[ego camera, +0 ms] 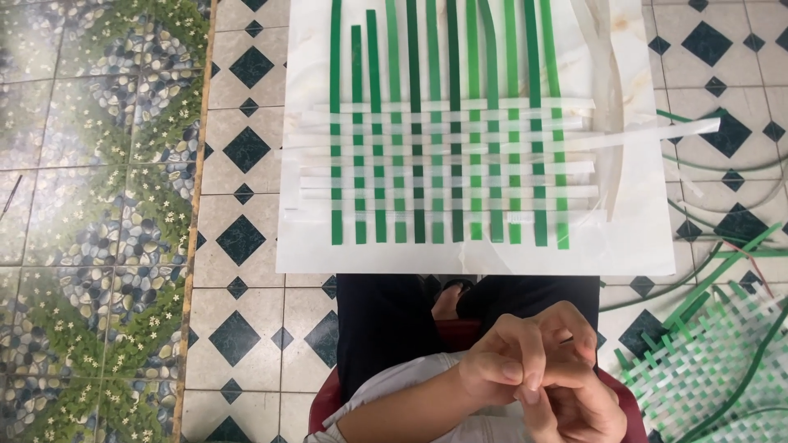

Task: Weaving green and white plastic strips together to create a patterned mat.

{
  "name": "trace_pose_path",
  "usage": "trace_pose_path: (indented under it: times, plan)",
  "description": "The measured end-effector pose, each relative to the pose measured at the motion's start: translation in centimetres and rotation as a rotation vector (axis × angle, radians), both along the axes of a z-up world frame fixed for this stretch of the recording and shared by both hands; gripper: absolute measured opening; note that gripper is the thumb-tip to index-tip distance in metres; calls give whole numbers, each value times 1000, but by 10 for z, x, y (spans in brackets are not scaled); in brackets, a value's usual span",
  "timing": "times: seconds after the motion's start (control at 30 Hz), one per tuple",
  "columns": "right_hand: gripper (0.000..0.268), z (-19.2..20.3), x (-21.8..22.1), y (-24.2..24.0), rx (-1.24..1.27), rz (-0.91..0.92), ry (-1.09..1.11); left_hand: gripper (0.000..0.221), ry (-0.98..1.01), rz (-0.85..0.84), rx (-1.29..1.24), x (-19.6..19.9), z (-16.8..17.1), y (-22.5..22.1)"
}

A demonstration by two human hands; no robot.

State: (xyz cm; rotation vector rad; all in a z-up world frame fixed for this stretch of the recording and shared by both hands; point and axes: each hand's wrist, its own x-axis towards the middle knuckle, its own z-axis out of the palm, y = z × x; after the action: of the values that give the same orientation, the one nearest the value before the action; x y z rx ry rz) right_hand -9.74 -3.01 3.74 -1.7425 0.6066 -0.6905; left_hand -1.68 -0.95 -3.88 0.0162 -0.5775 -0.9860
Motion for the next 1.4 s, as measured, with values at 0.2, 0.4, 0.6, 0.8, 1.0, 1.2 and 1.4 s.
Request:
trace_pose_path:
  times: [0.2, 0.4, 0.6, 0.8, 1.0, 1.2, 1.4]
  plan:
    - [25, -14, 12, -17, 79, -54, -191, 10, -58, 173, 306, 24, 21, 7]
    - [36, -46, 8, -61, 36, -109, -239, 16, -189, 363, 529, 48, 8, 9]
    - [37, -69, 4, -98, 101, -279, -124, 26, -253, 552, 671, 85, -7, 19]
    - [40, -92, 4, -123, 112, -359, 4, 8, -483, 741, 847, 120, 7, 35]
    - [41, -104, -3, -134, 110, -417, 112, 11, -575, 784, 875, 124, -1, 46]
    - [41, -106, -1, -131, 102, -416, 118, 15, -492, 740, 955, 123, -8, 49]
    - [40, -108, 2, -126, 118, -368, 77, 21, -500, 755, 931, 124, -9, 52]
